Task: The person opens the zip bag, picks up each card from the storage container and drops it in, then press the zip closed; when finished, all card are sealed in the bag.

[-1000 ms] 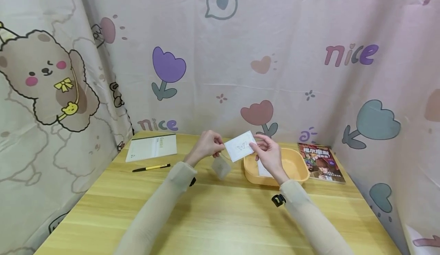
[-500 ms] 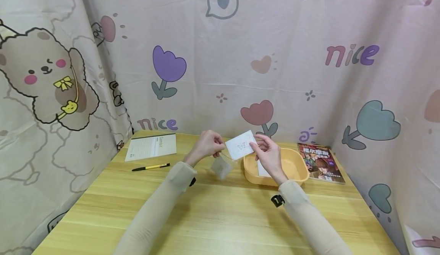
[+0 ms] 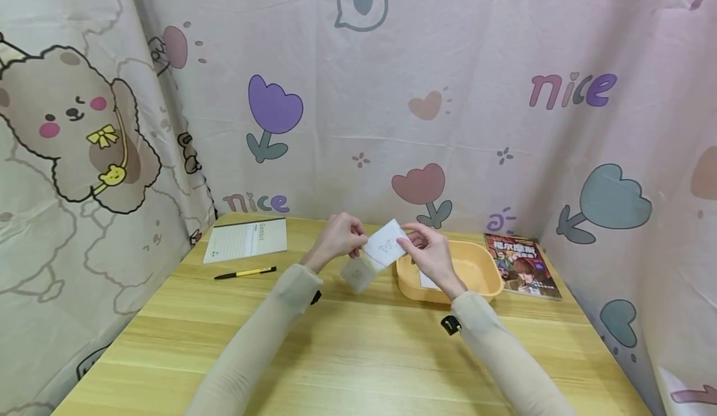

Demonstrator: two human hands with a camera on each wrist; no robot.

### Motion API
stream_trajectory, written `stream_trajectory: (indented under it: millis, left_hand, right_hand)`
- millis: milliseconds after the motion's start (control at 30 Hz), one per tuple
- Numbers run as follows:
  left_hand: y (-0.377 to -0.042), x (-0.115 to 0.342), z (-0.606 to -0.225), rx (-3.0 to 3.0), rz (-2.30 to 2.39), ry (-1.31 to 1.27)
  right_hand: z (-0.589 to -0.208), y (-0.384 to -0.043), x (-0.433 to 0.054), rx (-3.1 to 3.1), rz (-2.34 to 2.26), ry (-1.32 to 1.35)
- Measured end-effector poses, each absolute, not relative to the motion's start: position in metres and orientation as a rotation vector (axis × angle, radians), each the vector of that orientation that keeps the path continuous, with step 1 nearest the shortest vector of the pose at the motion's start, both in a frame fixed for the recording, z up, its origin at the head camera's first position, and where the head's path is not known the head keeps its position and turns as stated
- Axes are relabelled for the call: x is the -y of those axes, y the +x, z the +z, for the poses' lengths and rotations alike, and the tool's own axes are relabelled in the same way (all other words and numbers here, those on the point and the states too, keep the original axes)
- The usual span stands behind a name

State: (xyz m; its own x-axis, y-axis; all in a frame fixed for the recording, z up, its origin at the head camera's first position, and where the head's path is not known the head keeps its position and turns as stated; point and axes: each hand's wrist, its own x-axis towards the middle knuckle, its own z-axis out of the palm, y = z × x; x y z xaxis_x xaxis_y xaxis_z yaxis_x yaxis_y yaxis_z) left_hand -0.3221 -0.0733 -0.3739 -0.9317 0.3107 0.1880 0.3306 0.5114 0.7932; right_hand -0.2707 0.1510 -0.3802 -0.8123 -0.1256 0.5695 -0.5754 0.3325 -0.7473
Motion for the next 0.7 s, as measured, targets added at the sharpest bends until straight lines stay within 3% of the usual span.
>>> stream_trajectory:
  millis: [267, 700]
  left_hand:
    - [-0.322, 0.071, -0.374, 2.704, -1.433, -0.583]
    - [-0.322, 0.073, -0.373, 2.686, -1.397, -0.616]
  right_hand:
    - [-0.409, -0.292, -0.147, 2.240, 1.381, 0.633]
    - [-0.414, -0.292, -0.142, 2.271, 1.255, 0.766]
